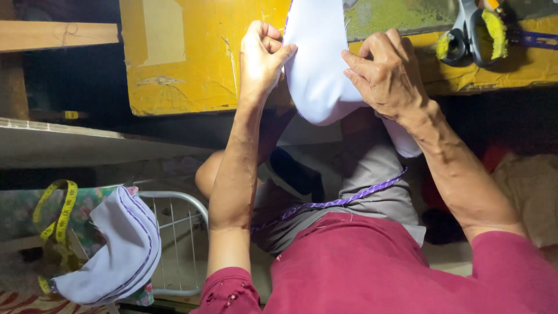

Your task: Trimming excess material from a sewn fabric component using scissors and turning it inside out to finish the shape.

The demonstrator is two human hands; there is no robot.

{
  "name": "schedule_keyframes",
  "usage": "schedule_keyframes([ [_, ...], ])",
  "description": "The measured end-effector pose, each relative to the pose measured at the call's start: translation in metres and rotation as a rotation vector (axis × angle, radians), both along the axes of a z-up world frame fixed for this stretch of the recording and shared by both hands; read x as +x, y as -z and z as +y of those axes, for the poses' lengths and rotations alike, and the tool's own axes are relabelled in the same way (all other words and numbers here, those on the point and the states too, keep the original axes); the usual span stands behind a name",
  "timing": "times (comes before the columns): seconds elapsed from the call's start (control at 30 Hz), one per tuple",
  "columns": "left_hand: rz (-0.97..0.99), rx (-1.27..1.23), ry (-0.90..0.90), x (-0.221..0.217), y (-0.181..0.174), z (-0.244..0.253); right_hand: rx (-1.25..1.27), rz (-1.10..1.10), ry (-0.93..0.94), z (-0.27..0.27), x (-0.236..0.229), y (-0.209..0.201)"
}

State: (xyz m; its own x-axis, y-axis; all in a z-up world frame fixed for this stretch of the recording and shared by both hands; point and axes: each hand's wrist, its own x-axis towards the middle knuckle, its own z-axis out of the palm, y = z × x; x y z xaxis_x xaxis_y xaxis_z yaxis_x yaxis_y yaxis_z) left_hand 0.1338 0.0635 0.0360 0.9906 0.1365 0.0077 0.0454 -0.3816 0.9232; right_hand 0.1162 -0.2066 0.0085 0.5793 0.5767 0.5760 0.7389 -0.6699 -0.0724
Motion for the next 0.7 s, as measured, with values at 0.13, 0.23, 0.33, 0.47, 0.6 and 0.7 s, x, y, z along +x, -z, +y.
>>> schedule_keyframes([
  [0.13, -0.032, -0.006, -0.002, 0.012, 0.004, 0.002, -0.002, 0.032, 0.002, 0.002, 0.007, 0.000],
  [0.23, -0.060, 0.057, -0.016, 0.024, 0.009, 0.004, -0.018, 0.016, 0.028, 0.004, 0.013, 0.000],
  [0.33, -0.080, 0.120, -0.031, 0.034, 0.009, 0.006, -0.014, 0.008, 0.040, 0.007, 0.018, -0.003],
  [0.47, -0.111, 0.109, -0.045, 0.050, 0.008, 0.006, 0.004, -0.019, 0.048, 0.012, 0.028, -0.003],
  [0.6, -0.162, -0.106, -0.015, 0.055, 0.021, 0.009, 0.066, 0.067, -0.027, 0.009, 0.025, -0.013],
  [0.7, 0.120, 0.036, 0.053, 0.023, -0.018, 0.011, 0.127, 0.101, -0.005, -0.003, -0.007, -0.042],
])
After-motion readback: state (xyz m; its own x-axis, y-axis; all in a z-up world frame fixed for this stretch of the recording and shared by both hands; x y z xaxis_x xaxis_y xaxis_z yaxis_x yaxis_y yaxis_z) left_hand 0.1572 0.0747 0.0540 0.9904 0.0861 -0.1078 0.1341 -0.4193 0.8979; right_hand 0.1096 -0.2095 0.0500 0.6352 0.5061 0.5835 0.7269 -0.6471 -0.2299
